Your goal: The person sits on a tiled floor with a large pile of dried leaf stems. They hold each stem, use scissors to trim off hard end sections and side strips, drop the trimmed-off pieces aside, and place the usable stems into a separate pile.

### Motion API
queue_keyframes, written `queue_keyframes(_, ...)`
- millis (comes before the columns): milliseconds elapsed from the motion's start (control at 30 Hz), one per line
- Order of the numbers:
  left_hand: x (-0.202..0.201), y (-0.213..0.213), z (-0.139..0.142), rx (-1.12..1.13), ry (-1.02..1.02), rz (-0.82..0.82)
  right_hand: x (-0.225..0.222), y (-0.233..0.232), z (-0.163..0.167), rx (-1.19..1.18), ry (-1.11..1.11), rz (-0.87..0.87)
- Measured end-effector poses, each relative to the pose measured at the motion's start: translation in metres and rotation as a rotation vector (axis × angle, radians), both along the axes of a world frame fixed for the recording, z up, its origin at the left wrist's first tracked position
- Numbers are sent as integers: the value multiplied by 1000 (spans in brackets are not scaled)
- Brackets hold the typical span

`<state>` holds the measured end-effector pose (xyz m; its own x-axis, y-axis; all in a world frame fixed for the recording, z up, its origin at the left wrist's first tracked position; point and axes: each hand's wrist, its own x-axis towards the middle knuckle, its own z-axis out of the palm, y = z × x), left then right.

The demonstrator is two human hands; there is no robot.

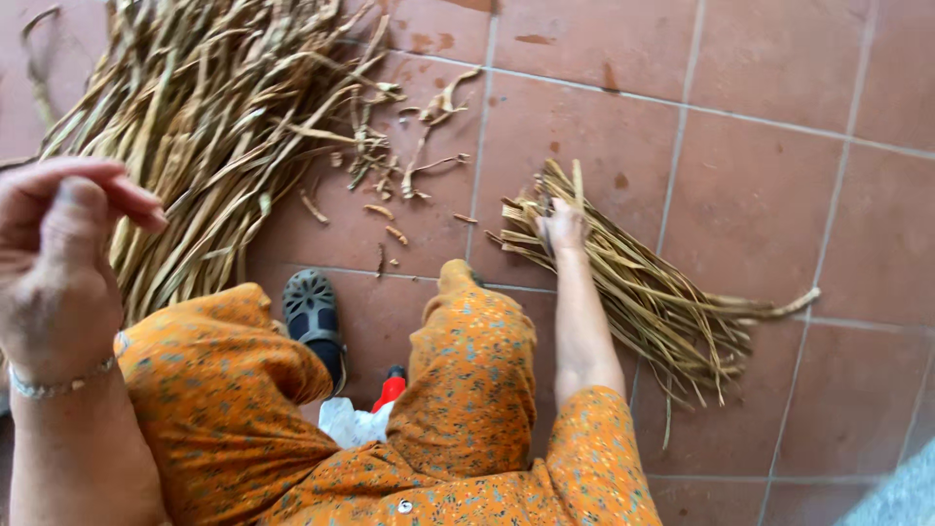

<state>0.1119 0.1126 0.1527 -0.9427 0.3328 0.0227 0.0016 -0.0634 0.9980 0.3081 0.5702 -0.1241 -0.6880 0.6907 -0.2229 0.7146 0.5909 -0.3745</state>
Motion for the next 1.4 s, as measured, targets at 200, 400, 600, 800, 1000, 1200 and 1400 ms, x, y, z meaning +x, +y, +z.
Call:
queue_keyframes(200,-71,-77,-72,120,-15,261,-3,-6,-6,-109,360,46)
queue_keyframes(400,-113,-149,-208,5,-188,548,-38,-18,52,-664,385,-116)
queue_keyframes(600,-107,-162,-267,-1401,15,366,-104,-88,150,-554,242,188)
queue_keyframes(800,-95,-162,-277,-1689,267,499,-165,-165,200,-546,228,450)
queue_keyframes(1000,-97,-180,-280,-1374,157,417,-183,-213,211,-589,210,570)
queue_keyframes(1200,-109,-201,-249,-914,-28,368,-180,-240,228,-743,90,444)
queue_keyframes(1400,-119,-200,-196,-753,66,217,-167,-257,248,-967,119,349)
